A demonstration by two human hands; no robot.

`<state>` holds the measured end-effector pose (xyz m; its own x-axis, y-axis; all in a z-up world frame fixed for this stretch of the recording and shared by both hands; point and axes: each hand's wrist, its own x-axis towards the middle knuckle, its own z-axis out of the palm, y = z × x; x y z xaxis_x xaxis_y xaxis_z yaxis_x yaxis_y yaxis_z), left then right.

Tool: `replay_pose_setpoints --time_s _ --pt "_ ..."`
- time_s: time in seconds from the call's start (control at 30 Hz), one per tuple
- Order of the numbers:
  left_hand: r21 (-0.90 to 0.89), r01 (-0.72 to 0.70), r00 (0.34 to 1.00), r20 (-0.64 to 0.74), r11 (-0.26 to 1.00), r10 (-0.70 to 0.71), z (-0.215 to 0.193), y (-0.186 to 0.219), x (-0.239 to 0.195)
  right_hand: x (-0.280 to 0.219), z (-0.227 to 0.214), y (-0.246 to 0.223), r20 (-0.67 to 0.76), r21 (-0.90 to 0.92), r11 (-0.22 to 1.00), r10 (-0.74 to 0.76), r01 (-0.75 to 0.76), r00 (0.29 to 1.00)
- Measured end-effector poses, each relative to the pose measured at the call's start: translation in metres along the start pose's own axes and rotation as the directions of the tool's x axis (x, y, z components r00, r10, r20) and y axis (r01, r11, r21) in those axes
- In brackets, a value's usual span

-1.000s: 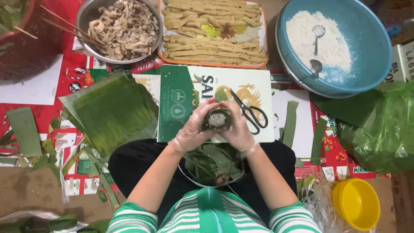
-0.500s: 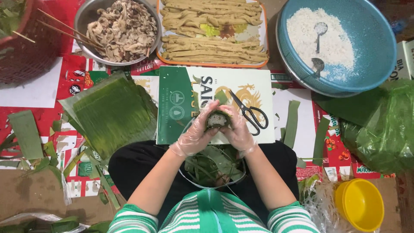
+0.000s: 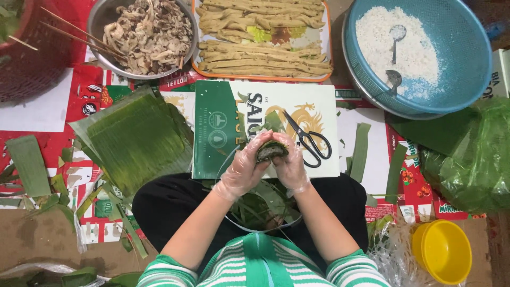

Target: Assembling and wrapping traditional rice cakes using banana leaves, rice, and fillings.

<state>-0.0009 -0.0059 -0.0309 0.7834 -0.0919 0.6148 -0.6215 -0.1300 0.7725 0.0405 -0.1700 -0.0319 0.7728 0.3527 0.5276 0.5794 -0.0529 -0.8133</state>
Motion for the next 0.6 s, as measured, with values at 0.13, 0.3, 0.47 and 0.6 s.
replay_pose_setpoints --time_s 0.13,0.3,0.47,0.6 --pt "0.095 0.006 0.991 -0.136 0.995 0.007 0.015 0.003 0.002 -0.001 0.008 -0.002 -0.039 -0.023 0.999 0.029 -0.030 0.999" --pt "0.019 0.058 0.946 -0.319 0.998 -0.049 0.030 0.002 0.007 0.002 0.017 -0.008 -0.139 -0.019 0.983 0.176 -0.180 0.974" --pt "-0.080 0.161 0.890 -0.420 0.984 -0.180 0.031 0.007 0.022 0.014 0.028 -0.015 -0.231 0.131 0.911 0.411 -0.391 0.882" --pt "-0.184 0.289 0.846 -0.410 0.940 -0.340 0.028 0.008 0.031 0.020 0.030 -0.011 -0.287 0.152 0.878 0.479 -0.454 0.830"
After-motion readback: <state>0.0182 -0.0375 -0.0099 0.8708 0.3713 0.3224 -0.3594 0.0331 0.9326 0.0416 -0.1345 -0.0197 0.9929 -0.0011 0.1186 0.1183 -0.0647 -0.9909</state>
